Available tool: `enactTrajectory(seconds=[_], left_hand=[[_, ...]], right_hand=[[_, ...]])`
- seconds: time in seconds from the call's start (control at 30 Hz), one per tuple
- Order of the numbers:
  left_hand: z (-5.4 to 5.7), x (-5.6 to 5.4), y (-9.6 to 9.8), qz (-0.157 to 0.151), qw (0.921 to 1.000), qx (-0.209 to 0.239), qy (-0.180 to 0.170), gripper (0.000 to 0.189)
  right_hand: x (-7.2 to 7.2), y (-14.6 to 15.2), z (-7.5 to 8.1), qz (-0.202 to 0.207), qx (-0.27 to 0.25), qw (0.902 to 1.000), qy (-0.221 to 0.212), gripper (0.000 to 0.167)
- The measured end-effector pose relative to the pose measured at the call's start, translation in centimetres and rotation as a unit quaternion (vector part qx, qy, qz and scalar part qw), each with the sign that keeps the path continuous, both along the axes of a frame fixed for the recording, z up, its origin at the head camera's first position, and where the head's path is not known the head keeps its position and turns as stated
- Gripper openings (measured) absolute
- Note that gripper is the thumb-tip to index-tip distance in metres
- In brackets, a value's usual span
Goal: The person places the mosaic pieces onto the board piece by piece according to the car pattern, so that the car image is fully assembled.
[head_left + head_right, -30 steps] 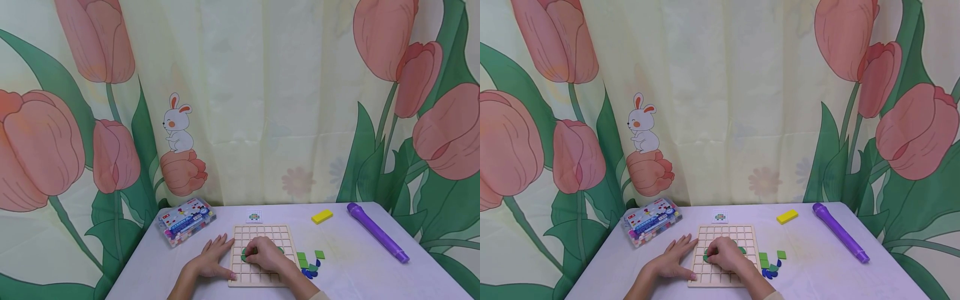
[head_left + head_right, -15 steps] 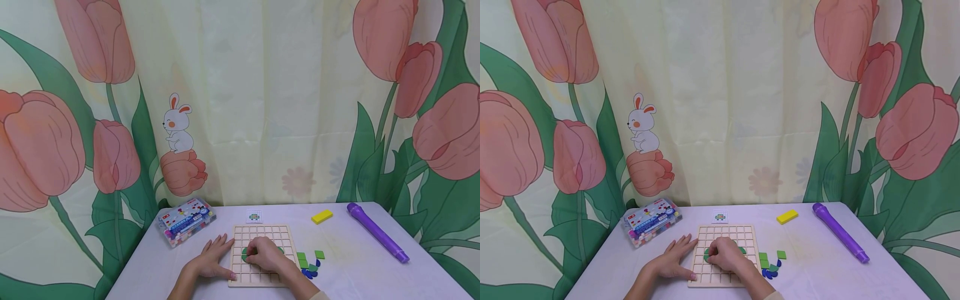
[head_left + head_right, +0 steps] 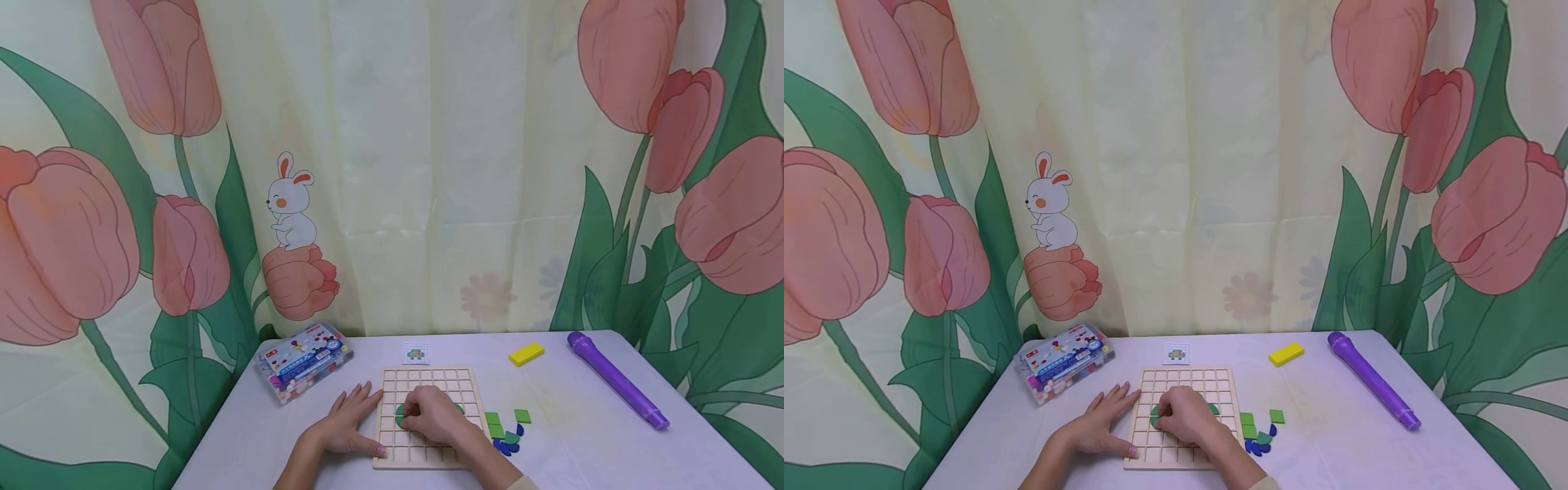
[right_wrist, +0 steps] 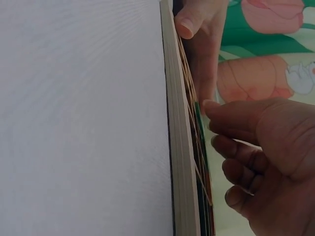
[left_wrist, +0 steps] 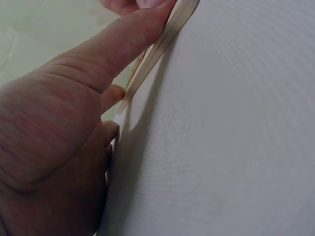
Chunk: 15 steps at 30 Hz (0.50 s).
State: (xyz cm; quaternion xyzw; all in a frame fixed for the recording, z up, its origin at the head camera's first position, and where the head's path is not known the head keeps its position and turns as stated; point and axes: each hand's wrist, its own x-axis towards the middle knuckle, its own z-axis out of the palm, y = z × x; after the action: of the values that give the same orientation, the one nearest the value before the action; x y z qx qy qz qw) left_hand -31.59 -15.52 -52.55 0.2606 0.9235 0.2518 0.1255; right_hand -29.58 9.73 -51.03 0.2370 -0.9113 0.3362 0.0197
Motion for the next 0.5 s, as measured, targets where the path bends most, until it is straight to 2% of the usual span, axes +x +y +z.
enactTrajectory(seconds=[0.23,0.5], left_hand=[[-0.1,0.0,0.1,0.002,1.0000,-0.005,0.001,0.112],[0.0,0.0,0.1,0.002,1.0000,-0.004,0.004,0.113]], right_hand=[[0.1,0.7,0.8,-0.026,-0.001,0.9996,0.008,0.008],[-0.2,2.7,1.4,-0.057,0.001,0.9980,0.027,0.005]])
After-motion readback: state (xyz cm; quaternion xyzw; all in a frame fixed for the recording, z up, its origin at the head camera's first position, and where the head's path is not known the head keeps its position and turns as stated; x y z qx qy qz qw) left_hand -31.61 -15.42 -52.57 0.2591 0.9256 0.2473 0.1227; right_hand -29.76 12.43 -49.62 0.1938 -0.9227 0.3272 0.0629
